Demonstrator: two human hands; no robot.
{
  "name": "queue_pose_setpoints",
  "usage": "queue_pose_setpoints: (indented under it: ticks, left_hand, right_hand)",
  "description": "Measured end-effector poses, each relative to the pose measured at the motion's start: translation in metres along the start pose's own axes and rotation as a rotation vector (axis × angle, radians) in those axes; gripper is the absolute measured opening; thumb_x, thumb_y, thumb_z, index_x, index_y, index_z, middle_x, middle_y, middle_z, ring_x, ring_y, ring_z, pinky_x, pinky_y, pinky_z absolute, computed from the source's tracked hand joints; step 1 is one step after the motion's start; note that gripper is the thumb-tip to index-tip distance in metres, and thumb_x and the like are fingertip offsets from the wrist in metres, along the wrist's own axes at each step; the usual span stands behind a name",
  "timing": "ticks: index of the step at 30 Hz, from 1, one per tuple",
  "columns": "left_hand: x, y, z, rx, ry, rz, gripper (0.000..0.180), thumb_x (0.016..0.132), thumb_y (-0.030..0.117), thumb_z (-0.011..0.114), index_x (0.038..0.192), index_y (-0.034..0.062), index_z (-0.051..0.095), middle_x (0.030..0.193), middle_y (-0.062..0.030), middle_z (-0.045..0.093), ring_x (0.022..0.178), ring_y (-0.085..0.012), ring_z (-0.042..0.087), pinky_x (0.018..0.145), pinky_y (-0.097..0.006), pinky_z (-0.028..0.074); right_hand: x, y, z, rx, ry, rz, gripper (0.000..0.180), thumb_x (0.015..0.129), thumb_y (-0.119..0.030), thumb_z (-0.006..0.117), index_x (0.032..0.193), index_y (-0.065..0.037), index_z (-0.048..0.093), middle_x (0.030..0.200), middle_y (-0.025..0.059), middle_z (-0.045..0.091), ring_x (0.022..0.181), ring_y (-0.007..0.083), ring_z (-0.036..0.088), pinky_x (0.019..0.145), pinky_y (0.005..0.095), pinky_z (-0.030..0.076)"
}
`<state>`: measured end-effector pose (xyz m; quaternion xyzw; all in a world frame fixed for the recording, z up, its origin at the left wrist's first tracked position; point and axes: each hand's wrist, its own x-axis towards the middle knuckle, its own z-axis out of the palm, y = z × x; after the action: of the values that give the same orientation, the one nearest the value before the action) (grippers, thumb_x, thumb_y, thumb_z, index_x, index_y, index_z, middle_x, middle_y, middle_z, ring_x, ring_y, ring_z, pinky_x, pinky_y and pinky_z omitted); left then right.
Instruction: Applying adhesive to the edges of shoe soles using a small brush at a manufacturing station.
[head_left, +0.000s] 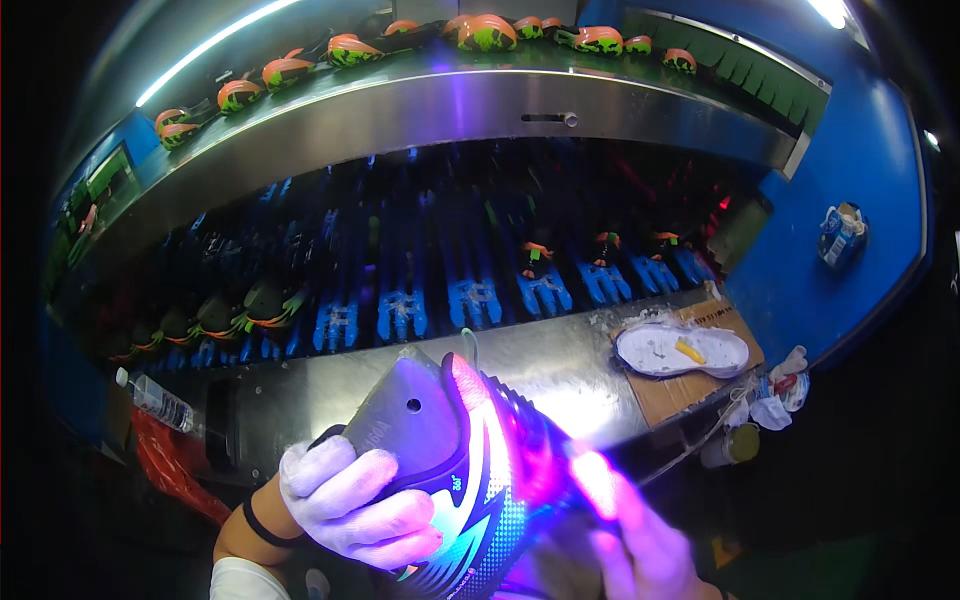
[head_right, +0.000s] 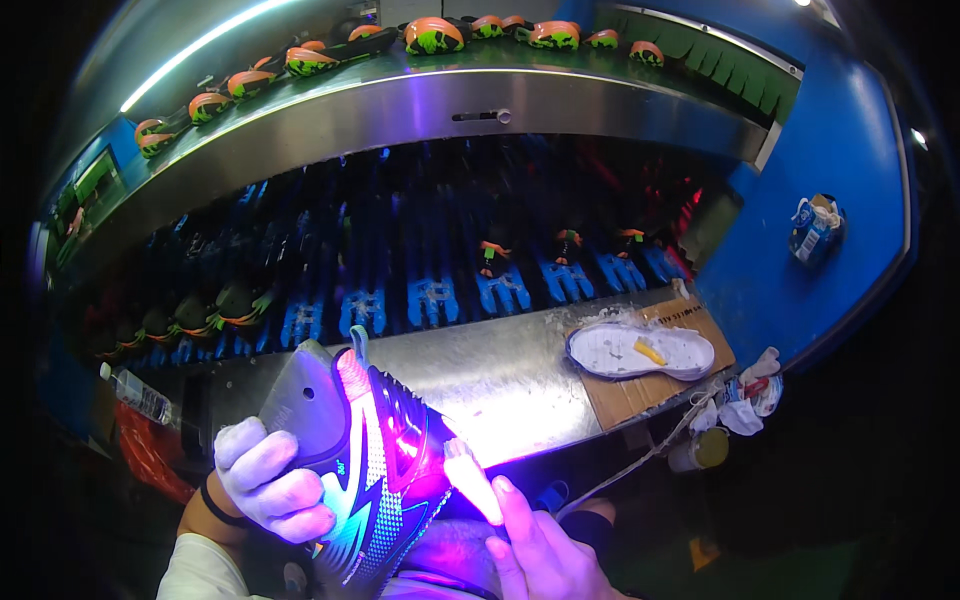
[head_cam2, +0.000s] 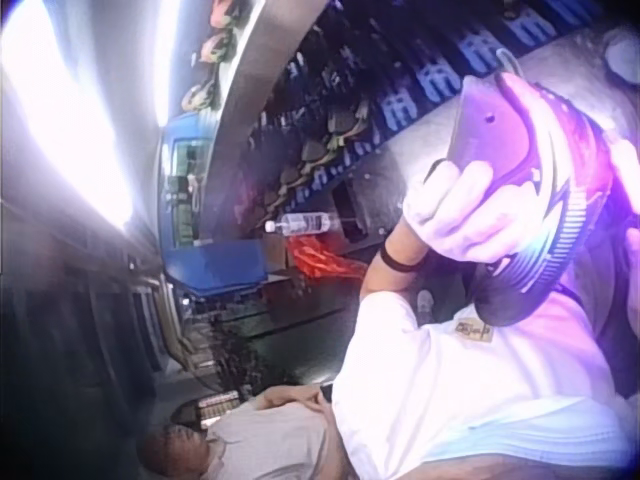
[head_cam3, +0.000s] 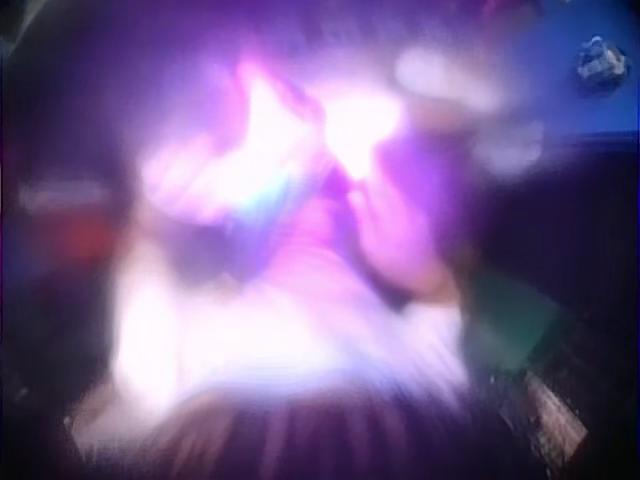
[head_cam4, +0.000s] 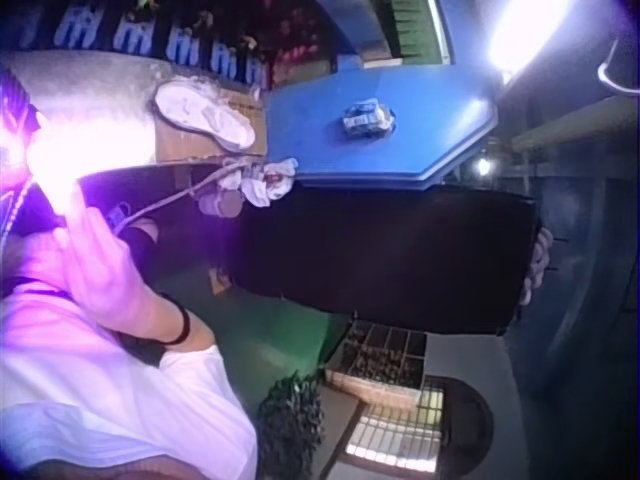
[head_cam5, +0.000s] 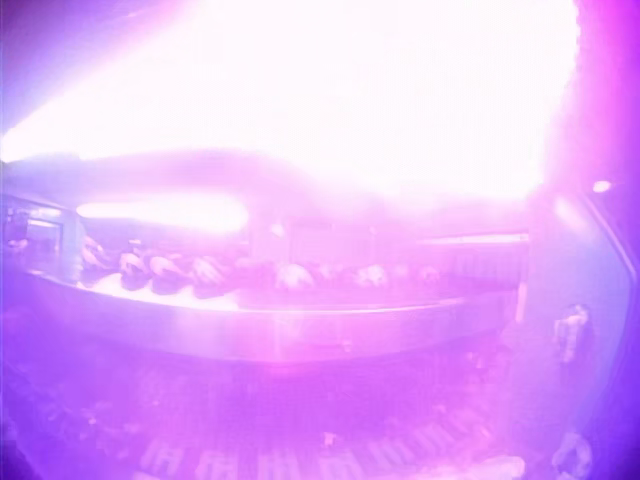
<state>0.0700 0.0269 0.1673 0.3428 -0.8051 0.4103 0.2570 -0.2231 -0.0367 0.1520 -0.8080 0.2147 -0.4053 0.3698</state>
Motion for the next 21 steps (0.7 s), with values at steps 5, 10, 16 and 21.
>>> queue_pose_setpoints:
  ticks: [5, 10, 16, 21]
  left_hand:
    - [0.004, -0.004, 0.001, -0.059, -0.05, 0.066, 0.04, 0.067, 0.027, 0.073, 0.103, 0.0305, 0.056, 0.09, 0.012, 0.055, 0.08, -0.0115, 0.055, 0.063, -0.026, 0.035]
    - [0.007, -0.007, -0.001, -0.073, -0.022, 0.08, 0.046, 0.064, 0.023, 0.077, 0.105, 0.0313, 0.057, 0.094, 0.0118, 0.057, 0.088, -0.0132, 0.056, 0.064, -0.026, 0.038]
    - [0.01, -0.011, 0.003, -0.116, 0.009, 0.124, 0.045, 0.066, 0.02, 0.076, 0.107, 0.0276, 0.058, 0.098, 0.009, 0.058, 0.086, -0.0137, 0.057, 0.063, -0.025, 0.04]
    - [0.014, -0.01, 0.005, -0.145, 0.022, 0.144, 0.044, 0.066, 0.018, 0.075, 0.106, 0.0255, 0.058, 0.098, 0.0067, 0.058, 0.084, -0.0144, 0.058, 0.061, -0.024, 0.041]
  right_hand:
    - [-0.011, 0.001, -0.013, -0.599, -0.109, -0.083, 0.034, 0.094, -0.009, 0.051, 0.123, 0.009, 0.05, 0.102, 0.0208, 0.061, 0.081, 0.0289, 0.062, 0.071, 0.0347, 0.052]
    - [-0.02, -0.006, -0.022, -1.096, -0.313, -0.146, 0.032, 0.096, -0.016, 0.049, 0.119, 0.004, 0.056, 0.101, 0.0154, 0.063, 0.079, 0.0225, 0.063, 0.067, 0.0322, 0.053]
    - [-0.012, -0.004, -0.038, -1.014, -0.404, -0.214, 0.032, 0.094, -0.019, 0.052, 0.119, -0.001, 0.06, 0.095, 0.0108, 0.064, 0.073, 0.0173, 0.061, 0.06, 0.0294, 0.051]
    - [0.014, 0.002, -0.063, -0.597, -0.425, -0.286, 0.054, 0.079, -0.006, 0.067, 0.13, -0.002, 0.052, 0.076, 0.0095, 0.06, 0.05, 0.0173, 0.054, 0.045, 0.0266, 0.044]
